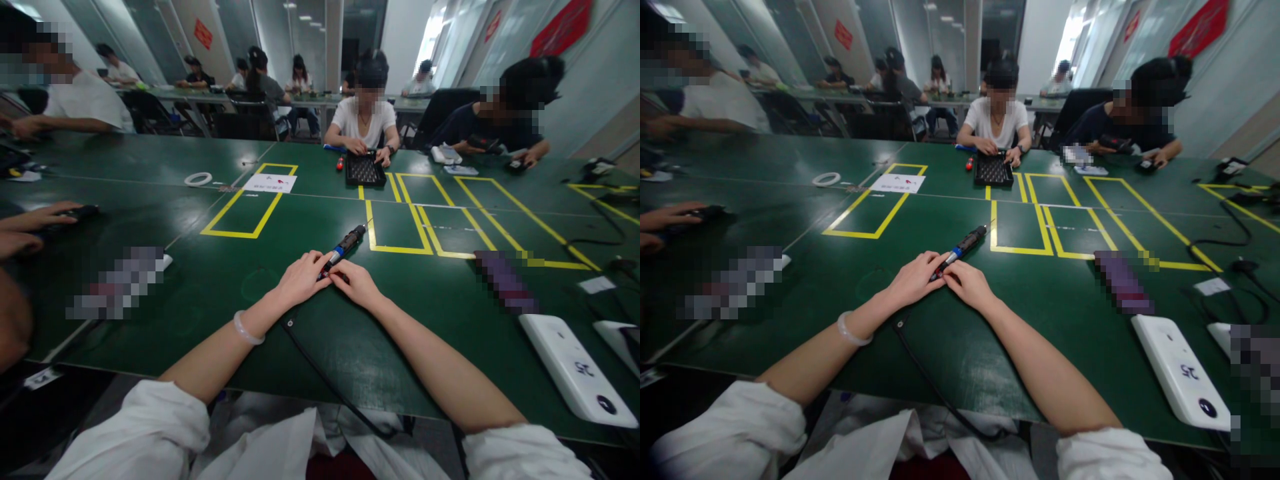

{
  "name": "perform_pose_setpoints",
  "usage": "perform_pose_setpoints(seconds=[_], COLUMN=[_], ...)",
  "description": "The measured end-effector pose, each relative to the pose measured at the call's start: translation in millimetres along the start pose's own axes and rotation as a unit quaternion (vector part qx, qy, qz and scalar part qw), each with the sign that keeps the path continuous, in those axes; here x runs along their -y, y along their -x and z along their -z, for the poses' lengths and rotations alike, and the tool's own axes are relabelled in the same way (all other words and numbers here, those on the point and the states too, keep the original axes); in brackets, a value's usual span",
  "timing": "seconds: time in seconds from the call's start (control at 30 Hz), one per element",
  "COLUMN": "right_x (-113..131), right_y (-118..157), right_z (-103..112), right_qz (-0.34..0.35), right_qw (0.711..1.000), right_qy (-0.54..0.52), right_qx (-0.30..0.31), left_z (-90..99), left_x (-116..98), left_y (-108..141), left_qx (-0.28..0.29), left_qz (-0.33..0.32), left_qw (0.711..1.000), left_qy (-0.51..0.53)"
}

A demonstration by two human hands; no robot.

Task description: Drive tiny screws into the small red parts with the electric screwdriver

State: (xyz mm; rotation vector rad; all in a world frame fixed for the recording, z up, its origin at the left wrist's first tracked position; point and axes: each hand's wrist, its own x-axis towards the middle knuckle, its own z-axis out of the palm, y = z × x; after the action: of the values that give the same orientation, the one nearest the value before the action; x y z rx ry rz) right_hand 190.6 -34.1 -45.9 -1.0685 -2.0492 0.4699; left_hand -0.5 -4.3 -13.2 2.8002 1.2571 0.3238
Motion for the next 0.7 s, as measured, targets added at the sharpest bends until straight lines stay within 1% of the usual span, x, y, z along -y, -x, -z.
perform_pose_setpoints(seconds=[0.2,0.3,0.37,0.43,0.5,0.7], right_x=[-3.7,-5.5,-6.2,-6.8,-7.6,-9.4], right_y=[2.8,3.5,3.8,3.9,4.0,4.1], right_z=[4.8,7.6,8.6,8.9,8.6,8.1], right_qz=[-0.013,-0.025,-0.028,-0.03,-0.032,-0.036], right_qw=[1.0,0.999,0.999,0.999,0.999,0.999], right_qy=[0.016,0.026,0.028,0.029,0.03,0.029], right_qx=[-0.007,-0.011,-0.011,-0.007,-0.002,0.005], left_z=[1.8,3.3,4.2,5.3,6.9,14.6], left_x=[-0.3,4.8,12.1,24.0,40.6,109.0], left_y=[-1.2,-2.4,-3.4,-4.3,-4.7,1.4], left_qx=[-0.003,-0.009,-0.013,-0.017,-0.018,-0.014], left_qz=[0.003,0.014,0.035,0.066,0.106,0.234], left_qw=[0.999,0.998,0.997,0.994,0.99,0.969], left_qy=[-0.038,-0.061,-0.072,-0.08,-0.088,-0.082])
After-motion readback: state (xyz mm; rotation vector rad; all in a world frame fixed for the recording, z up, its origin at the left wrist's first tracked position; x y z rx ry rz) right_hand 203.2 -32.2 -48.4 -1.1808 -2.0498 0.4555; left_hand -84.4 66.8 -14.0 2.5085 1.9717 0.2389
